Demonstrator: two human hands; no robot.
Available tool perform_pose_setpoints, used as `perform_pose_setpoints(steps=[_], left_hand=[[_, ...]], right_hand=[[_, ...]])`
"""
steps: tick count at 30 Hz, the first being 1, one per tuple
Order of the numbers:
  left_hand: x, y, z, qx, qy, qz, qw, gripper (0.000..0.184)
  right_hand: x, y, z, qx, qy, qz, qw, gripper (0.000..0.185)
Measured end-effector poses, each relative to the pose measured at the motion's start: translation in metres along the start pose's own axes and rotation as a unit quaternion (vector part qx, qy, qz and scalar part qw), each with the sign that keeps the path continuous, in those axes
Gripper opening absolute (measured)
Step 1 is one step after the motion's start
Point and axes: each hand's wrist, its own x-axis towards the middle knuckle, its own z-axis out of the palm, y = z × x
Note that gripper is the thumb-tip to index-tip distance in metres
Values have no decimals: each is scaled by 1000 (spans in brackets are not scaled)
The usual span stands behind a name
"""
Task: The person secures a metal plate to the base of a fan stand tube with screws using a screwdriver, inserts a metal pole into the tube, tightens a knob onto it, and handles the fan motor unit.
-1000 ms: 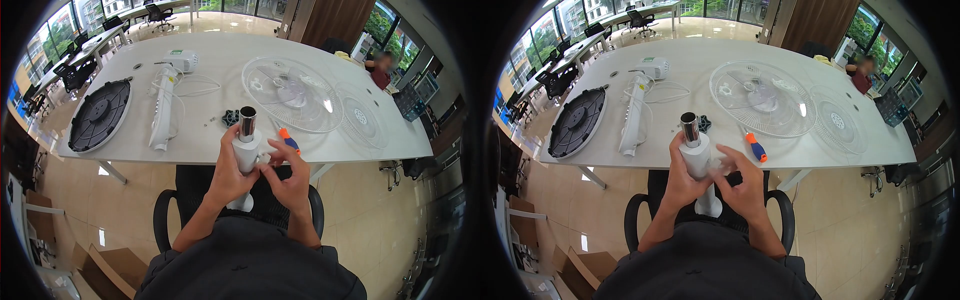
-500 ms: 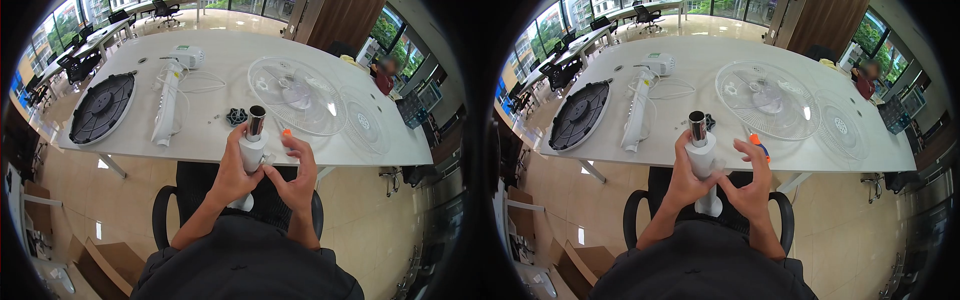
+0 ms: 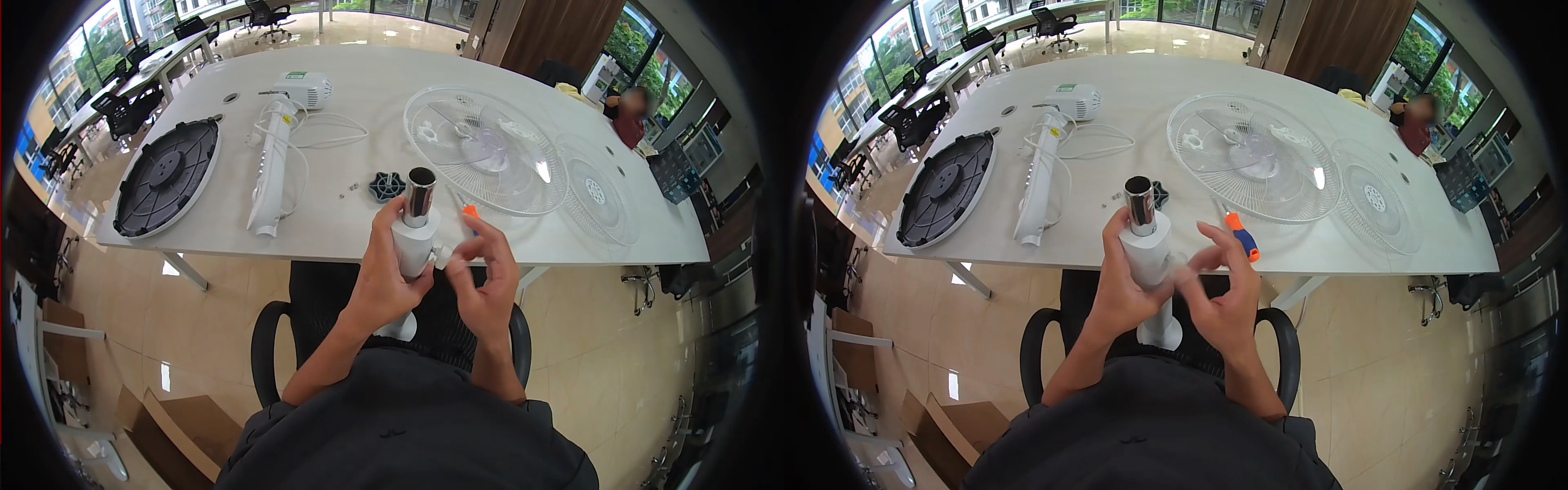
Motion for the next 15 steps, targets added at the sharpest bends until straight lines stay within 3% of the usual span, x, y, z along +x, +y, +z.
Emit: perform_pose_setpoints(steps=[1,3,4,5,6,7,9,10,12,13,14,15], left_hand=[[0,0,-1,-4,1,0,1000,92],[-1,-1,-1,-8,0,-2,1000,92],[-1,-4,0,-14,3,-2,1000,92],[-1,-5,2,-20,7,-2,1000,92],[-2,-4,3,-22,6,-2,1000,92],[-3,-1,2,-14,0,-9,1000,92],[-1,0,1,-4,0,-14,1000,92],[-1,0,1,-9,1,-13,1000,92],[-2,-3,1,-13,0,-14,1000,92],[-3,-5,2,-17,2,-11,1000,91],[-3,-6,3,-22,4,-8,1000,91],[-3,-6,4,-24,2,-7,1000,91]], right_hand=[[3,0,0,2,-1,0,1000,51],[8,0,-1,-80,-9,-138,987,50],[7,-6,-2,-82,-8,-137,987,50],[4,-14,-5,-15,-29,60,998,50],[2,-18,-7,53,-49,253,965,50],[0,-12,-6,52,-48,253,965,50],[-1,6,-2,9,15,18,1000,50],[2,5,-2,10,13,18,1000,50],[7,3,-2,-50,-1,-108,993,49],[5,-1,-4,-51,1,-106,993,49],[2,-8,-6,40,-16,85,995,51],[1,-11,-8,131,-31,270,953,53]])
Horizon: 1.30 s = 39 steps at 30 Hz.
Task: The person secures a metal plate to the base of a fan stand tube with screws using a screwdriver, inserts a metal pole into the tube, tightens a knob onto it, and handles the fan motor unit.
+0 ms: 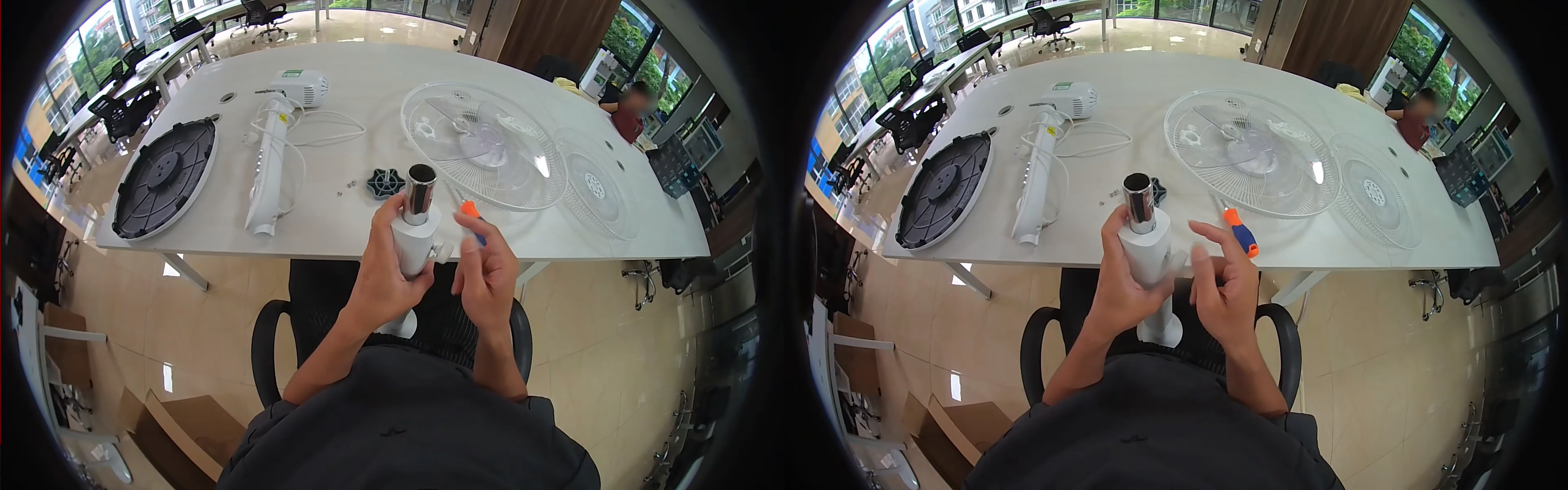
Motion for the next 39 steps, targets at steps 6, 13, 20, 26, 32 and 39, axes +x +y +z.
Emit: perform_pose_setpoints(steps=[6,13,20,26,32,39], left_hand=[[0,3,-2,10,4,8,1000,91],[0,3,-3,3,1,-12,1000,92],[-1,4,-2,8,-1,-9,1000,92],[0,2,-2,0,1,-10,1000,92],[0,1,1,9,6,6,1000,91],[0,4,-1,12,9,1,1000,91]], right_hand=[[9,13,-1,-174,-12,-297,939,58],[12,11,6,-181,51,-408,893,35],[20,14,-1,-146,33,-319,936,39],[1,3,0,-81,-47,-55,994,49],[11,4,1,-227,22,-412,882,43],[10,12,1,-121,36,-281,951,43]])
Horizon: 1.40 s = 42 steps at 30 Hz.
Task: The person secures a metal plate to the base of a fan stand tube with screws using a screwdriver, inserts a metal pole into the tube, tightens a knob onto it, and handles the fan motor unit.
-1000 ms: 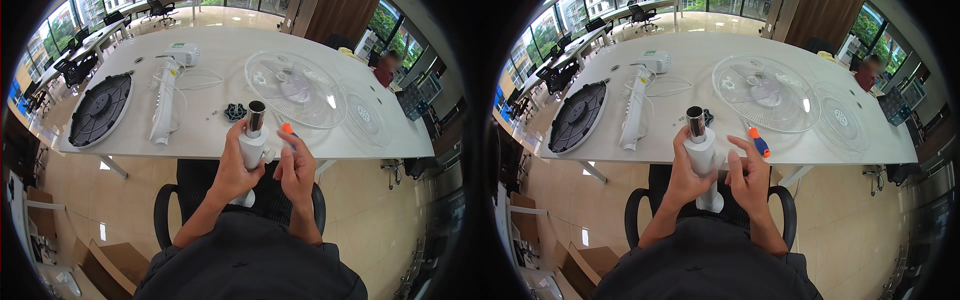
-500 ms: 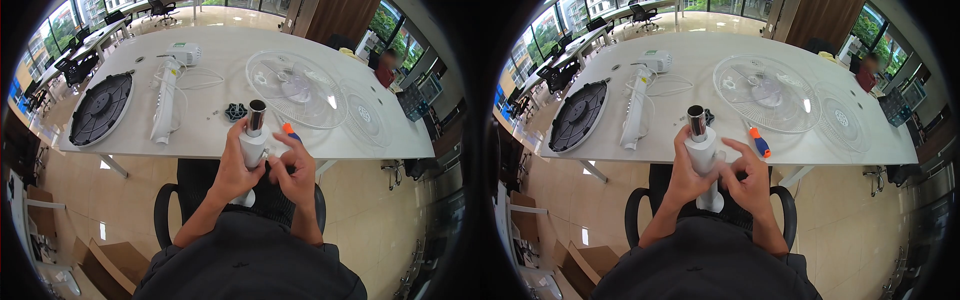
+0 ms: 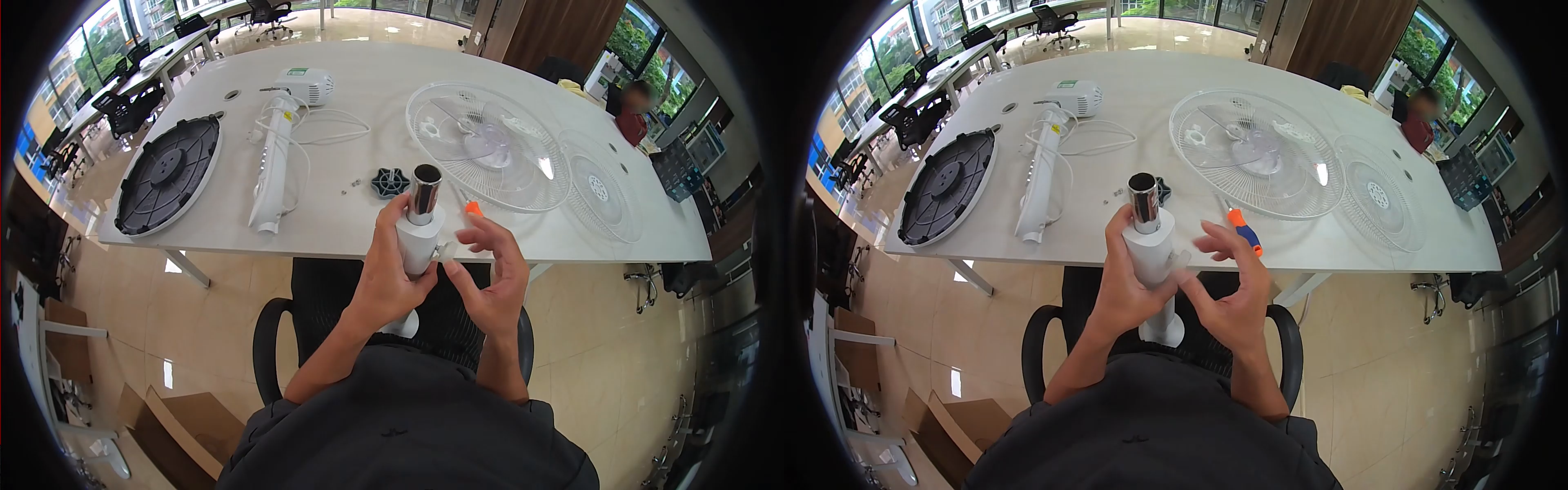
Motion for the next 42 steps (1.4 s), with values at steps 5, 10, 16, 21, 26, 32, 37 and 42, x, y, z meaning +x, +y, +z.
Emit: perform_pose_setpoints(steps=[5,10,16,21,26,32,37,42], left_hand=[[-1,4,2,7,-9,9,1000,90],[0,3,0,6,-6,7,1000,90],[0,2,3,6,-8,0,1000,91],[0,1,5,-10,-10,2,1000,91],[0,0,3,-7,-13,-6,1000,91],[1,5,5,19,-10,18,1000,91],[2,6,2,15,-6,12,1000,91],[1,3,7,9,-2,14,1000,91]], right_hand=[[-1,-12,-4,109,-33,284,952,46],[1,-2,1,-29,-32,-44,998,52],[2,-4,-3,-31,0,-33,999,50],[3,-19,-3,5,-51,117,992,51],[5,-1,-1,-4,-13,-4,1000,46],[3,-18,-12,52,-100,243,963,40],[6,-8,-3,-20,-37,0,999,35],[3,-8,4,35,-52,84,994,34]])
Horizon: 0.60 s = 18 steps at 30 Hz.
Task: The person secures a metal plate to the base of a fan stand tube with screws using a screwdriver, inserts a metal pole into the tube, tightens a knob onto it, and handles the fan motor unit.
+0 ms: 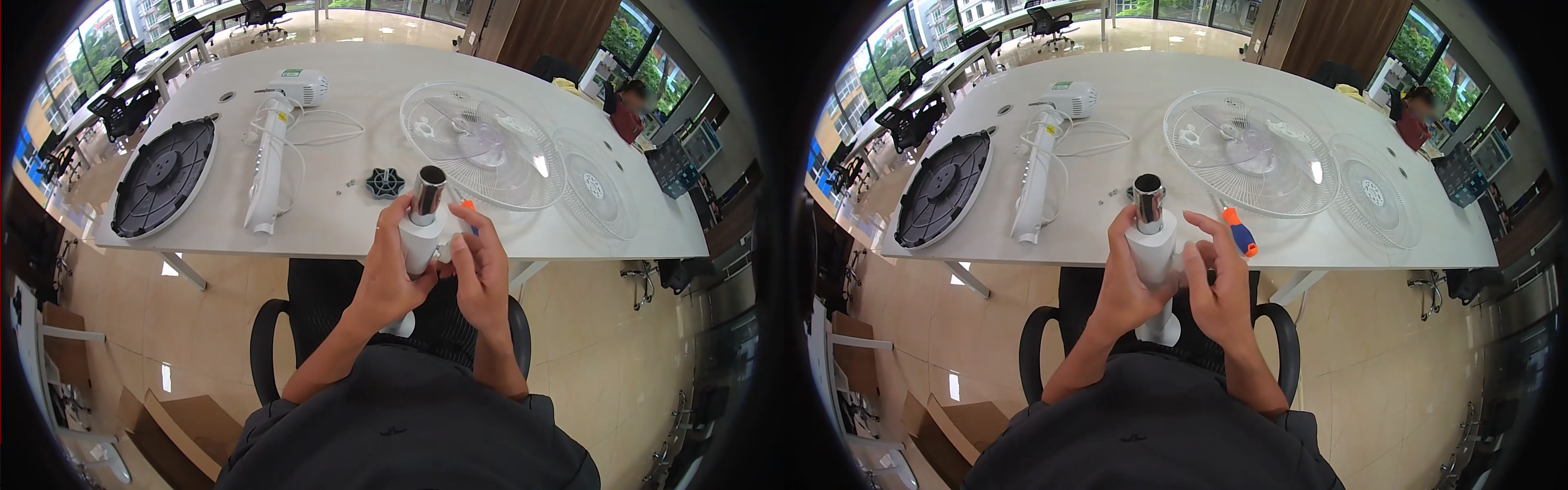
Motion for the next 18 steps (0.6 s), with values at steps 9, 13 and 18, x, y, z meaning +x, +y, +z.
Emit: perform_pose_setpoints(steps=[9,13,18], left_hand=[[3,-3,-1,8,-2,6,1000,92],[-1,-4,-1,3,3,-5,1000,90],[1,2,7,126,33,25,991,92]], right_hand=[[-2,6,2,100,67,-14,993,29],[-7,8,-1,-187,9,-146,971,25],[-5,6,-3,-157,-50,-11,986,37]])
